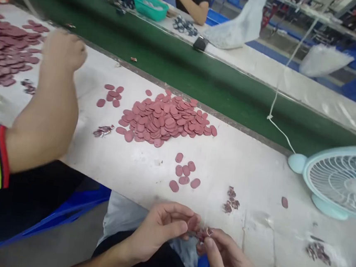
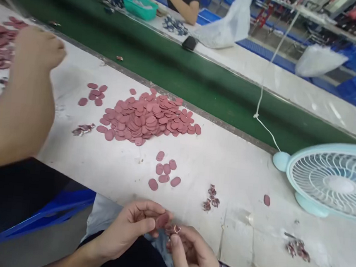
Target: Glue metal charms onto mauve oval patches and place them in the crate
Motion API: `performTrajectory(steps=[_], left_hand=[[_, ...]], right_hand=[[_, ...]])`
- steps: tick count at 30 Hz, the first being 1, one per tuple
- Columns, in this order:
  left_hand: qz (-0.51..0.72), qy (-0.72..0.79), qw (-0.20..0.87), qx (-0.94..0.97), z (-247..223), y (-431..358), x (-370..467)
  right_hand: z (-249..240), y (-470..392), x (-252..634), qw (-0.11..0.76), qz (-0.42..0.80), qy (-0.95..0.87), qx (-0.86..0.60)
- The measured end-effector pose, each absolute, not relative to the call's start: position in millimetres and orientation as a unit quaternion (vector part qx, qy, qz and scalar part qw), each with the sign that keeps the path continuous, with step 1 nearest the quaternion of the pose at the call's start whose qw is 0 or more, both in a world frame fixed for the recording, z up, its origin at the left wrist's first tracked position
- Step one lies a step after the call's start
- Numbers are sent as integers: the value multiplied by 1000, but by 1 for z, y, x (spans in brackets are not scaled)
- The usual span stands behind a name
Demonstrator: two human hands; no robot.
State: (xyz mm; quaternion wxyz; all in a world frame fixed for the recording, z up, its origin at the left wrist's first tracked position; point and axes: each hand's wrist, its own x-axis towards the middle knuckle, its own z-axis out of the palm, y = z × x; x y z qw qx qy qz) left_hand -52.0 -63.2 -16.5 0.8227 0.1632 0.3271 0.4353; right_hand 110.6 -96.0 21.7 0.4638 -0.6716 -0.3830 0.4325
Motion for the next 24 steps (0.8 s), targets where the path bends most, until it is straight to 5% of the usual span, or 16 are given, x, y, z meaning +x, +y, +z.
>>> performTrajectory(steps=[24], left_hand=[[463,346,785,224,-19,-72,-40]], right_hand=[[29,-90,106,449,494,-403,-627]])
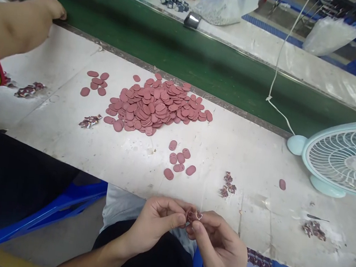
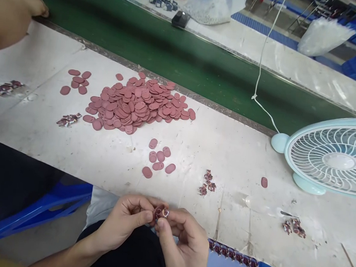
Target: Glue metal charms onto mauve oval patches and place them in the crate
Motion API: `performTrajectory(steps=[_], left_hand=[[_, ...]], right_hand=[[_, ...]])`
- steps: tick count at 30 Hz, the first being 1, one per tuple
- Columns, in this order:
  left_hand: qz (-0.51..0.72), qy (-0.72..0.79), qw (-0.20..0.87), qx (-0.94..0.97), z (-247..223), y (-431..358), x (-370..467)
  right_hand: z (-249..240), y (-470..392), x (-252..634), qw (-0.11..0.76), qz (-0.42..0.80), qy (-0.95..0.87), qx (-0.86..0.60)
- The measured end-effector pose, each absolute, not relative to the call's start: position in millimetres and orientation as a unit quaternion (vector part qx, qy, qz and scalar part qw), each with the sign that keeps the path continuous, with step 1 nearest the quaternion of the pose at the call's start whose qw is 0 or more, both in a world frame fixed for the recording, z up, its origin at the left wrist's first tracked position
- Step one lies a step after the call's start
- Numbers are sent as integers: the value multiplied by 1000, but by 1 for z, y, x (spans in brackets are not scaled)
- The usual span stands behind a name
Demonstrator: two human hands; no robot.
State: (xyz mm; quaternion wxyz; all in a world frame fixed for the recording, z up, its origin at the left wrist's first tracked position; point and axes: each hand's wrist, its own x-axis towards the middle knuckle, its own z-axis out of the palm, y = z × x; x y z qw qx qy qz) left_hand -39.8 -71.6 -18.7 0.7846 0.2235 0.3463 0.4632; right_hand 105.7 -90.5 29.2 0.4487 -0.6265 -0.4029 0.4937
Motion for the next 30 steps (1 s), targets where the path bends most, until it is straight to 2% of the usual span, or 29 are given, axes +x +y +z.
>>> performTrajectory(steps=[25,30], left_hand=[[459,363,771,252,-6,-76,-33],[414,396,745,341,-13,-81,-43]], right_hand=[[26,-101,109,484,506,-372,-610],[18,-109,122,486,522,-331,-618]])
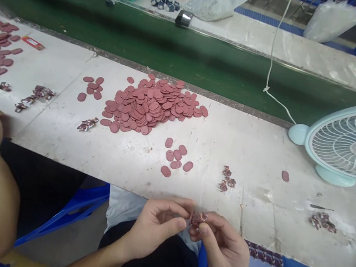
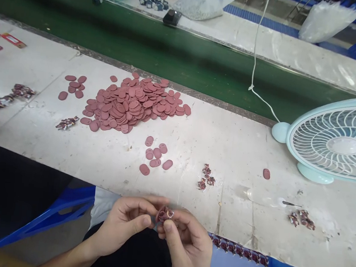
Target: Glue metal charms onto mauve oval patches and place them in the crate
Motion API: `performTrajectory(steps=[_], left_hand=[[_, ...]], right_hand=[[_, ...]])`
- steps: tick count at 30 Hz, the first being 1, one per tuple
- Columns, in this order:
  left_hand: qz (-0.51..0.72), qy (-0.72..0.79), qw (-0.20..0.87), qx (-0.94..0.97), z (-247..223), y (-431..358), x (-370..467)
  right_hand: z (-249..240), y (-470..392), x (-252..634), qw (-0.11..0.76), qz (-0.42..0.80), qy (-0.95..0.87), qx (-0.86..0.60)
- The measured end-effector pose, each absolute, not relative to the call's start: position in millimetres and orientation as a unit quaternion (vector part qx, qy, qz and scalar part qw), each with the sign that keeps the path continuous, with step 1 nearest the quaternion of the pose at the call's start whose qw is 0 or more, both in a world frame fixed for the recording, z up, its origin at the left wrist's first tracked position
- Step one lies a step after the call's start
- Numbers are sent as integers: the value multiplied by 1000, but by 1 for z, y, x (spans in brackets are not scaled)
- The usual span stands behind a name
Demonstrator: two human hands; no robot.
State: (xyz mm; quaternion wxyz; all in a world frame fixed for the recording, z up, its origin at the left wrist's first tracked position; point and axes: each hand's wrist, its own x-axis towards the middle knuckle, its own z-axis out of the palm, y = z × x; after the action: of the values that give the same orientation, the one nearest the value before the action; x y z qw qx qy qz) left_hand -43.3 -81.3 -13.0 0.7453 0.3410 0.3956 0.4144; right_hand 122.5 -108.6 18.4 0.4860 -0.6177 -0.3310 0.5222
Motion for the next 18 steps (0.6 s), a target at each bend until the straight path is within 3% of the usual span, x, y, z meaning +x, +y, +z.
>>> performTrajectory(steps=[2,5,7,9,12,18], left_hand=[[395,451,663,448,-16,-79,-56],[384,538,421,622,-20,-62,-76],[361,565,270,691,-19,-44,-84],[308,575,194,733,-17,-27,-86],[214,591,199,752,-10,-11,-82],[113,656,318,675,0,-6,-84]], right_hand=[[10,-119,140,508,505,-318,-621],[-8,-142,177,541,448,-297,-647],[-19,-161,201,536,405,-267,-691],[-29,-181,223,512,373,-236,-737],[-41,-210,248,464,339,-205,-792],[-88,-260,267,364,311,-223,-849]])
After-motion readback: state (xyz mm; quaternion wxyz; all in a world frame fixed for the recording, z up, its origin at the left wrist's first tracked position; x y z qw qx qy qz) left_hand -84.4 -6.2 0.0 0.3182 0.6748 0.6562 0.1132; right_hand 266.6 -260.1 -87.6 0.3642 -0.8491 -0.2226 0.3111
